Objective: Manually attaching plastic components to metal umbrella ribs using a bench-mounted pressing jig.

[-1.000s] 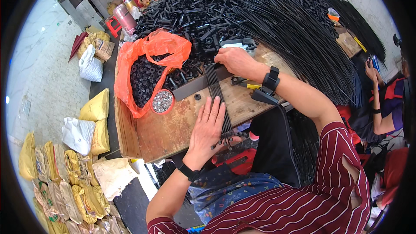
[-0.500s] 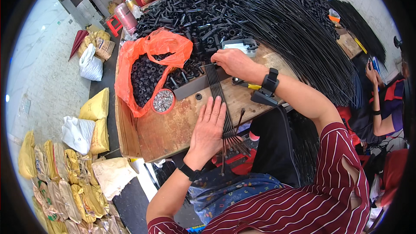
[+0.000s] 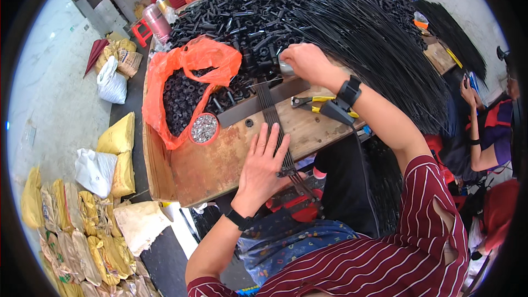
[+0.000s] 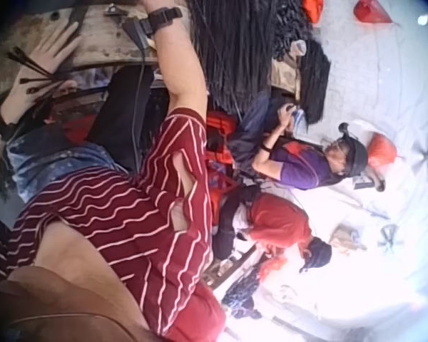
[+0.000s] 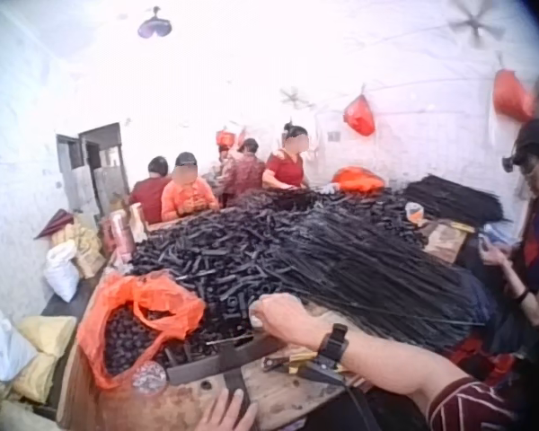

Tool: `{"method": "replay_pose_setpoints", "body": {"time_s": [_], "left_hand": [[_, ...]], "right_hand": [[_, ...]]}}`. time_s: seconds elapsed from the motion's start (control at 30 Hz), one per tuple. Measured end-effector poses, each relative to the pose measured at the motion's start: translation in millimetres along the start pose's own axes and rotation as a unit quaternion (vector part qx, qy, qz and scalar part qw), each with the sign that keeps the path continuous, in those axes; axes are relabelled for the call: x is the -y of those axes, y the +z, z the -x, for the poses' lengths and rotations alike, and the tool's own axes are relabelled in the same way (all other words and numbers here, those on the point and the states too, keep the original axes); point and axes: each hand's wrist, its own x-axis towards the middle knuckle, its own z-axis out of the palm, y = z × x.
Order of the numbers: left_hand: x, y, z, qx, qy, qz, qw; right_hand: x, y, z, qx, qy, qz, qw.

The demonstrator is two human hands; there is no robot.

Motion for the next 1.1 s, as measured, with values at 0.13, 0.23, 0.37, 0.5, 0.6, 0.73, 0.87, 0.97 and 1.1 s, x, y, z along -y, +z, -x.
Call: {"method": "replay_pose_setpoints", "body": {"time_s": [0.13,0.23,0.37,0.5,0.6,0.73,0.87,0.97,1.1], "left_hand": [[1,-1,2,-0.003,0.003,0.012,1.000],[0,-3,0,-0.006,0.001,0.010,1.000],[1,-5,2,0.003,0.004,-0.001,1.000],[1,-4,-2,0.009,0.008,-0.001,1.000],[-6,-5,-10,0.013,0.013,-0.002,1.000],[-6,-4,-3,0.014,-0.003,-0.011,1.000],[-3,-2,-1,0.024,0.008,-0.036,0.999],[-2,5,-2,0.017,0.020,-0.036,0.999],[-2,4,-1,0.034,0.009,-0.019,0.999]], "right_hand": [[-34,-14,-13,0.126,0.083,0.056,0.987],[-44,-9,-10,0.170,0.090,0.033,0.981],[-34,-3,-13,0.186,0.080,0.057,0.978],[-38,0,-9,0.153,0.079,0.076,0.982],[-48,-2,-3,0.151,0.084,0.115,0.978],[-28,-5,0,0.082,0.066,0.095,0.990],[-27,17,1,0.022,0.030,0.076,0.996],[-29,17,5,-0.033,0.029,0.054,0.998],[-16,8,6,-0.063,0.030,0.052,0.996]]}}
